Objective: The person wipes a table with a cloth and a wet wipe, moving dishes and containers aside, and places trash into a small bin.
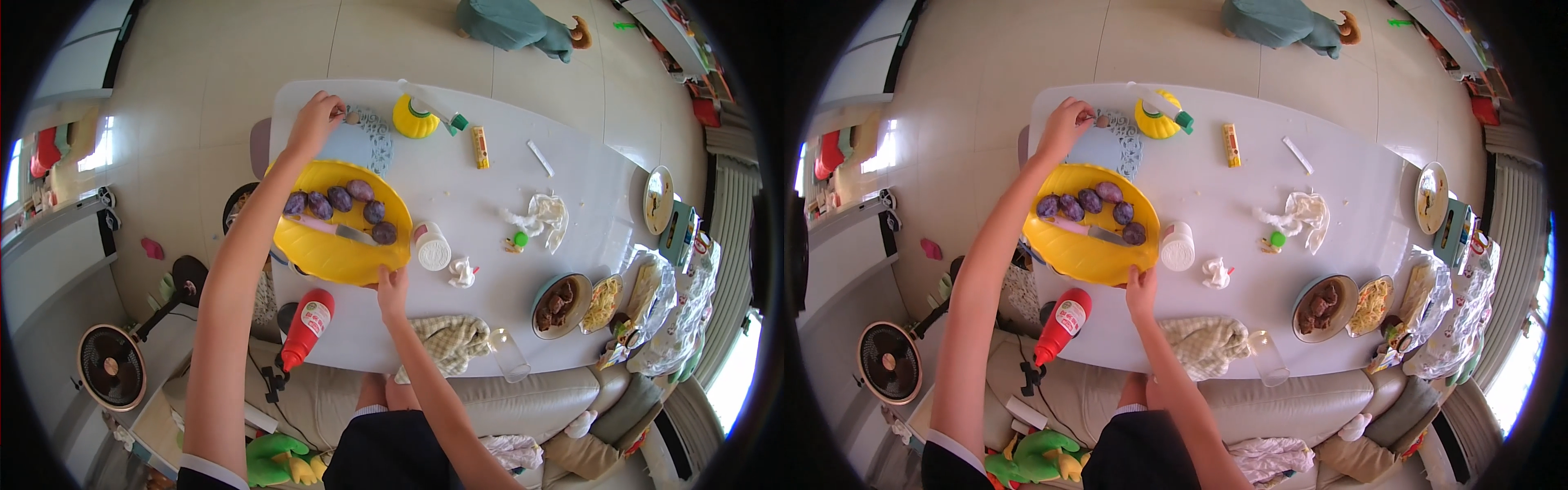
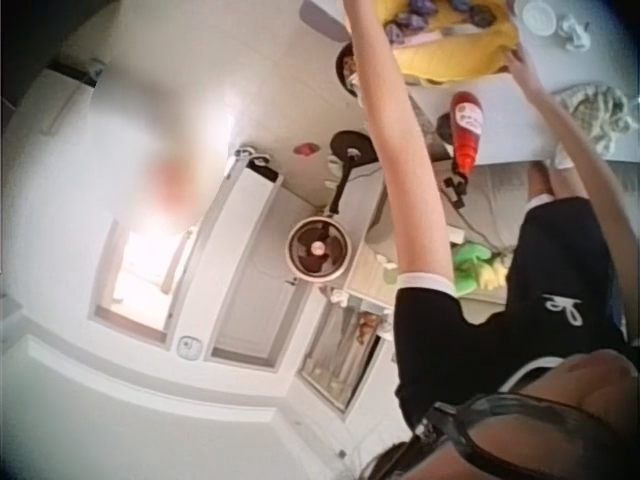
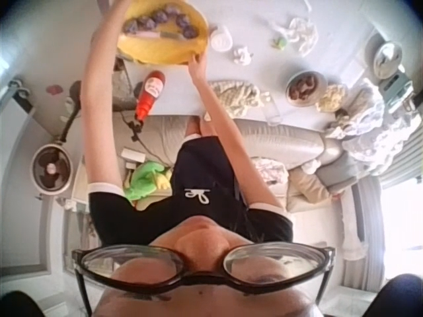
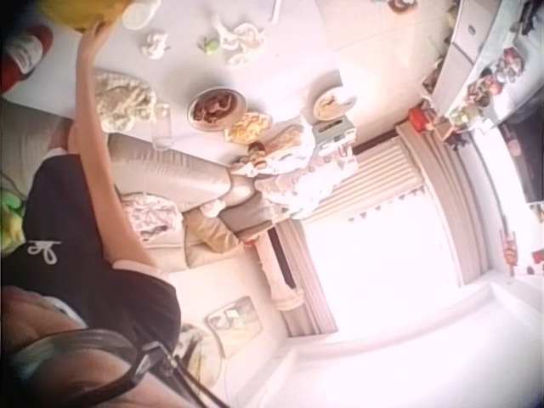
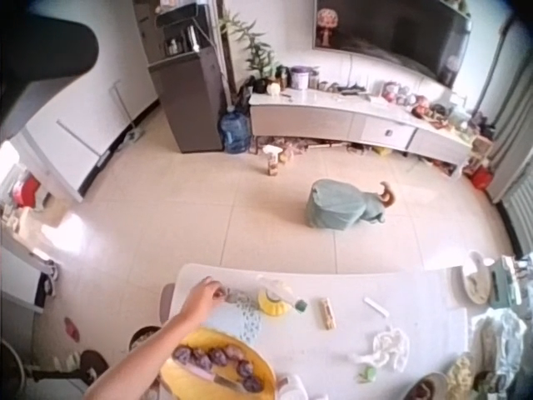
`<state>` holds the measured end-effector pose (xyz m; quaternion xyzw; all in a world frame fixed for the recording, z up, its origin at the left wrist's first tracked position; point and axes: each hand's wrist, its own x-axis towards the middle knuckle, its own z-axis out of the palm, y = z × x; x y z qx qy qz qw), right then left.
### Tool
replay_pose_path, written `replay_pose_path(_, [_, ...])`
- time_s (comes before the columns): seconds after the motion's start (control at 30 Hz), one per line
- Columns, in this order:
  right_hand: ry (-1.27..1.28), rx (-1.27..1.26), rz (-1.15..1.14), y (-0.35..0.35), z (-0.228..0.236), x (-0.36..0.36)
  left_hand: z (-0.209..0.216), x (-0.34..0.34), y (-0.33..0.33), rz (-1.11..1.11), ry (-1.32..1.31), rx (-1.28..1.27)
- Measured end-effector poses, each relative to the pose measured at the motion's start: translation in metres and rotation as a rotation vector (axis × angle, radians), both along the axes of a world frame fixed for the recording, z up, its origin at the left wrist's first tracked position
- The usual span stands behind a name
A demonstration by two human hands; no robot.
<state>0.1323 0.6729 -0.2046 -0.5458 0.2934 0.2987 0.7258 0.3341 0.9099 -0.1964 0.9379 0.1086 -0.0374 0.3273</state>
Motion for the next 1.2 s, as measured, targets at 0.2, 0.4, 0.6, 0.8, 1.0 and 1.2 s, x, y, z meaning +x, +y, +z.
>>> replay_pose_path(0.2, [-0.016,-0.012,-0.014,0.004,0.000,-0.003,-0.014,-0.009,-0.014,-0.087,0.025,-0.052])
replay_pose_path(0.4, [-0.079,-0.082,0.068,0.003,-0.009,-0.007,-0.019,0.002,-0.015,0.002,0.001,-0.078])
replay_pose_path(0.6, [-0.108,-0.125,0.043,0.011,-0.010,-0.013,-0.008,0.002,-0.003,-0.015,0.152,0.013])
replay_pose_path(0.8, [-0.038,-0.026,-0.050,0.006,0.007,0.000,0.076,-0.036,-0.021,0.004,0.068,-0.276])
replay_pose_path(1.0, [-0.020,0.065,-0.057,0.031,0.014,0.022,0.056,-0.124,-0.014,-0.448,0.523,-0.247])
replay_pose_path(1.2, [-0.044,0.093,-0.073,0.062,0.010,0.052,0.033,-0.130,-0.017,-0.267,0.357,-0.078])
